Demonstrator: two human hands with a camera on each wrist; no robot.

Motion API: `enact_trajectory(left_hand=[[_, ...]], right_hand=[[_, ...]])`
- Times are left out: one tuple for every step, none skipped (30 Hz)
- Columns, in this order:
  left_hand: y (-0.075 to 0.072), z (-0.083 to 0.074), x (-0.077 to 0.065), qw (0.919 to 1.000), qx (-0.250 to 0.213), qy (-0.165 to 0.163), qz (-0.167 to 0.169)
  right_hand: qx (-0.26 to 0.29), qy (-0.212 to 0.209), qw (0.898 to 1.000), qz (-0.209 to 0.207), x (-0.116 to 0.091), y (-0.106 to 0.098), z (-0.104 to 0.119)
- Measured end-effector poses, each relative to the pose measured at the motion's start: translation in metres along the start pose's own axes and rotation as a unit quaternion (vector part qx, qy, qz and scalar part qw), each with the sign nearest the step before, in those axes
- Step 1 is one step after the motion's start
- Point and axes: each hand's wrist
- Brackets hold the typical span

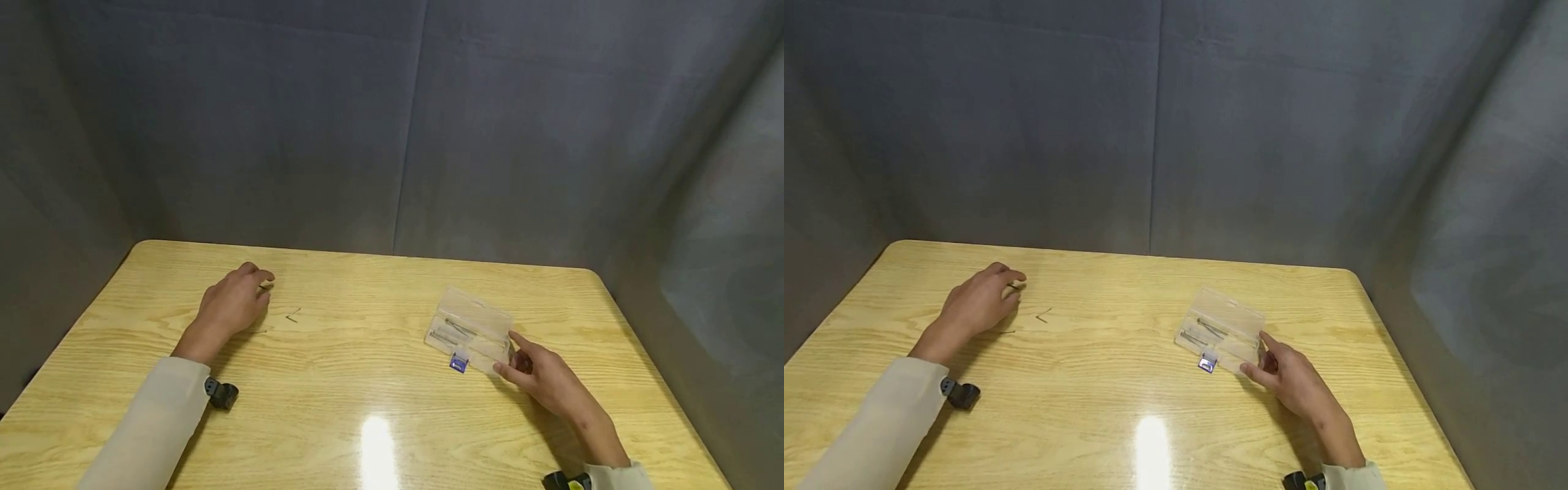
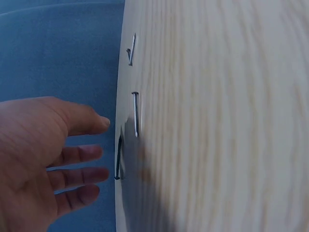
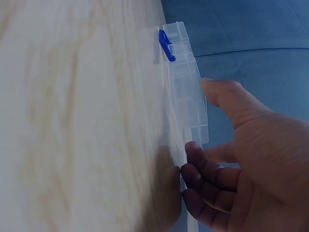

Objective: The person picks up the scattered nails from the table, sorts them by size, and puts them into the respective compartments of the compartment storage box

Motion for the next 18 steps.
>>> enact_trajectory(left_hand=[[0.000, 0.001, 0.000, 1.0000, 0.002, -0.002, 0.001], [0.001, 0.002, 0.001, 1.0000, 0.002, -0.005, 0.003], [0.001, 0.003, 0.001, 0.9999, 0.003, -0.008, 0.006], [0.001, 0.004, 0.001, 0.9999, 0.003, -0.011, 0.008], [0.002, 0.004, 0.001, 0.9998, 0.003, -0.014, 0.012], [0.002, 0.005, 0.001, 0.9997, 0.003, -0.017, 0.017], [0.002, 0.005, 0.001, 0.9995, 0.003, -0.019, 0.024], [0.002, 0.006, 0.000, 0.9993, 0.002, -0.021, 0.032], [0.002, 0.006, 0.000, 0.9990, 0.002, -0.023, 0.039], [0.003, 0.006, -0.001, 0.9987, 0.002, -0.025, 0.045], [0.003, 0.007, -0.002, 0.9984, 0.002, -0.026, 0.049], [0.004, 0.007, -0.002, 0.9983, 0.003, -0.026, 0.051], [0.004, 0.008, -0.003, 0.9984, 0.003, -0.026, 0.050], [0.004, 0.009, -0.003, 0.9985, 0.003, -0.025, 0.048], [0.004, 0.009, -0.004, 0.9987, 0.004, -0.025, 0.044], [0.004, 0.010, -0.004, 0.9989, 0.004, -0.025, 0.040], [0.004, 0.011, -0.005, 0.9990, 0.005, -0.025, 0.036], [0.004, 0.012, -0.005, 0.9992, 0.006, -0.025, 0.032]], right_hand=[[-0.002, 0.000, 1.000, -0.001, 0.000, 0.000, 0.000], [-0.003, 0.000, 1.000, -0.002, 0.000, 0.000, 0.000], [-0.005, -0.001, 1.000, -0.001, 0.000, 0.000, 0.000], [-0.007, 0.000, 1.000, -0.003, 0.001, 0.000, -0.001], [-0.008, -0.001, 1.000, -0.004, 0.000, 0.000, -0.001], [-0.008, -0.001, 1.000, -0.005, 0.000, 0.000, -0.001], [-0.008, -0.001, 1.000, -0.005, 0.000, 0.000, -0.001], [-0.007, 0.001, 1.000, -0.005, 0.000, 0.000, -0.001], [-0.007, 0.001, 1.000, -0.005, 0.000, 0.000, -0.001], [-0.006, 0.003, 1.000, -0.005, 0.000, 0.001, -0.001], [-0.006, 0.003, 1.000, -0.004, 0.000, 0.000, -0.001], [-0.006, 0.004, 1.000, -0.004, 0.000, 0.001, -0.001], [-0.008, 0.003, 1.000, -0.004, 0.000, 0.001, -0.001], [-0.009, 0.000, 1.000, -0.005, 0.000, 0.001, -0.001], [-0.009, 0.000, 1.000, -0.006, 0.000, 0.001, -0.001], [-0.009, 0.000, 1.000, -0.007, 0.000, 0.001, -0.001], [-0.009, -0.001, 1.000, -0.007, 0.001, 0.001, -0.001], [-0.008, -0.001, 1.000, -0.007, 0.001, 0.001, -0.001]])
Point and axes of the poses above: each hand's wrist, its own x-axis towards the middle knuckle, its own y-axis out of the palm, z = x × y, and after that the axes turned 10 degrees about x, right-handed
